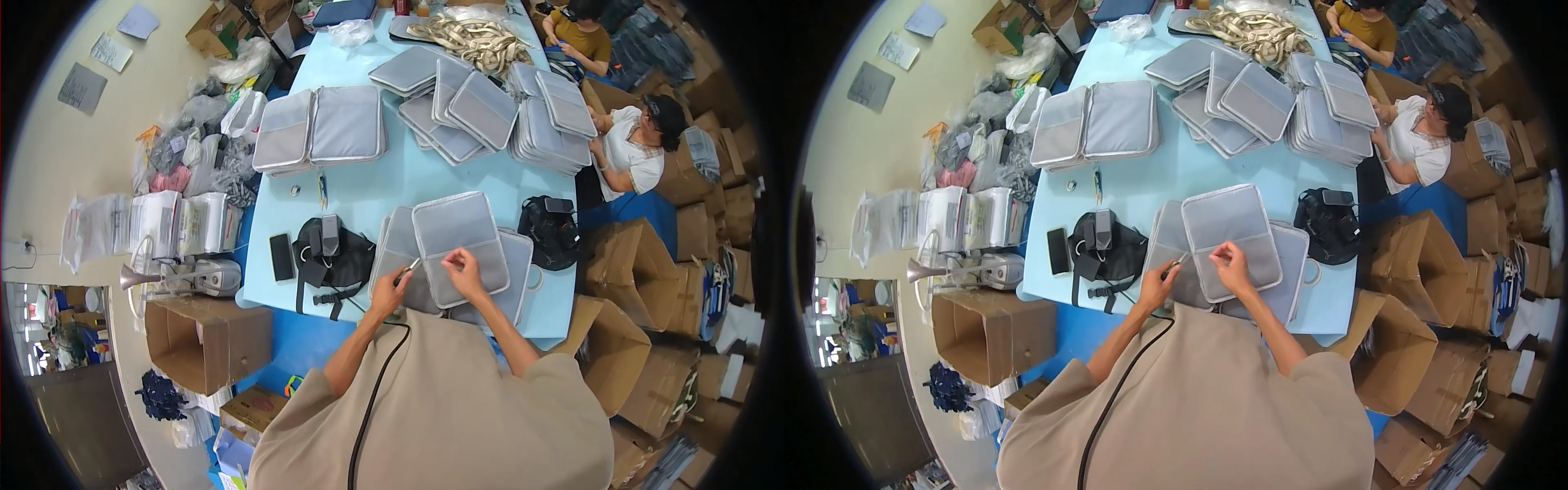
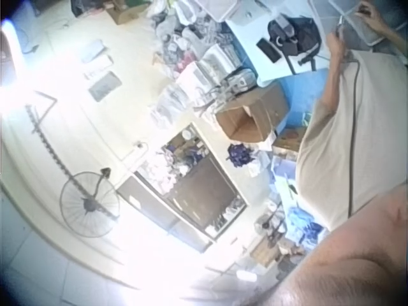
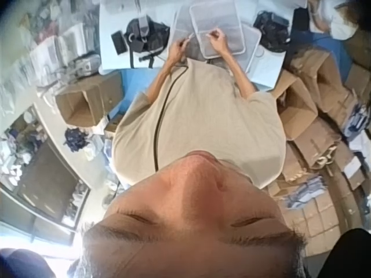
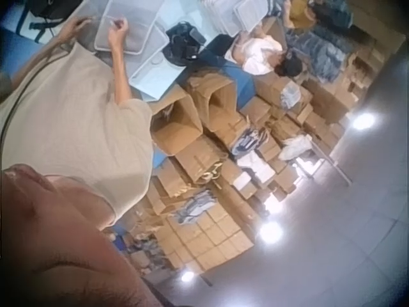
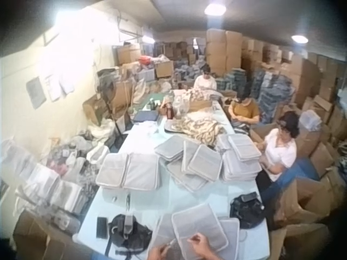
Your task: Trimming excess threads from gray zippered cases using small scissors at a workshop table.
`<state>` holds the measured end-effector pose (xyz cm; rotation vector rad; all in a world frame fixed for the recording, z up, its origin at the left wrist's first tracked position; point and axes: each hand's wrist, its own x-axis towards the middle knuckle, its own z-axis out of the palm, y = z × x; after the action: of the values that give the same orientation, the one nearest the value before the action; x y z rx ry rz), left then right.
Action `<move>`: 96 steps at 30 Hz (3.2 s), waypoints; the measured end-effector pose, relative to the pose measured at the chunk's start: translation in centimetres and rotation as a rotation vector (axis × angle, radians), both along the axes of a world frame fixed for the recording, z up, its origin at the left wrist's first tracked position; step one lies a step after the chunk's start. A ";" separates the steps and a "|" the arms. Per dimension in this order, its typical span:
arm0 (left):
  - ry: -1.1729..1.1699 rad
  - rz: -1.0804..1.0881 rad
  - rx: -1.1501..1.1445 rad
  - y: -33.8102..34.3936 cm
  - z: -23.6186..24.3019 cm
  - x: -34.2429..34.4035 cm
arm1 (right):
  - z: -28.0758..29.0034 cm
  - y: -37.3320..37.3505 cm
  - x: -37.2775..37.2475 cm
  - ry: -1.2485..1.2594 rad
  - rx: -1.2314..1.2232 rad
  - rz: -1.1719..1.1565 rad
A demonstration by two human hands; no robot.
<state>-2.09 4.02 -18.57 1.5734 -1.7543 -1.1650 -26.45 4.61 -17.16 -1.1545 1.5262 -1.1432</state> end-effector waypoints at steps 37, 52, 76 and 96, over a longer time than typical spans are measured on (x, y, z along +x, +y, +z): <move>0.770 0.455 0.549 2.3 9.7 -0.1 | 13.5 0.3 3.5 0.382 -0.458 0.218; 0.690 0.369 0.509 2.7 12.5 -0.5 | 13.4 1.0 5.7 0.544 -0.611 0.301; 0.781 0.398 0.553 3.7 14.7 1.2 | 15.4 1.5 8.8 0.343 -0.432 0.166; -0.222 0.082 0.095 4.0 4.2 7.4 | -1.1 -1.2 9.2 0.419 -0.174 0.438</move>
<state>5.34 8.04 -14.41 1.8749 -1.7744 -1.0834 -17.23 3.45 -18.25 -1.8297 1.3867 -0.7751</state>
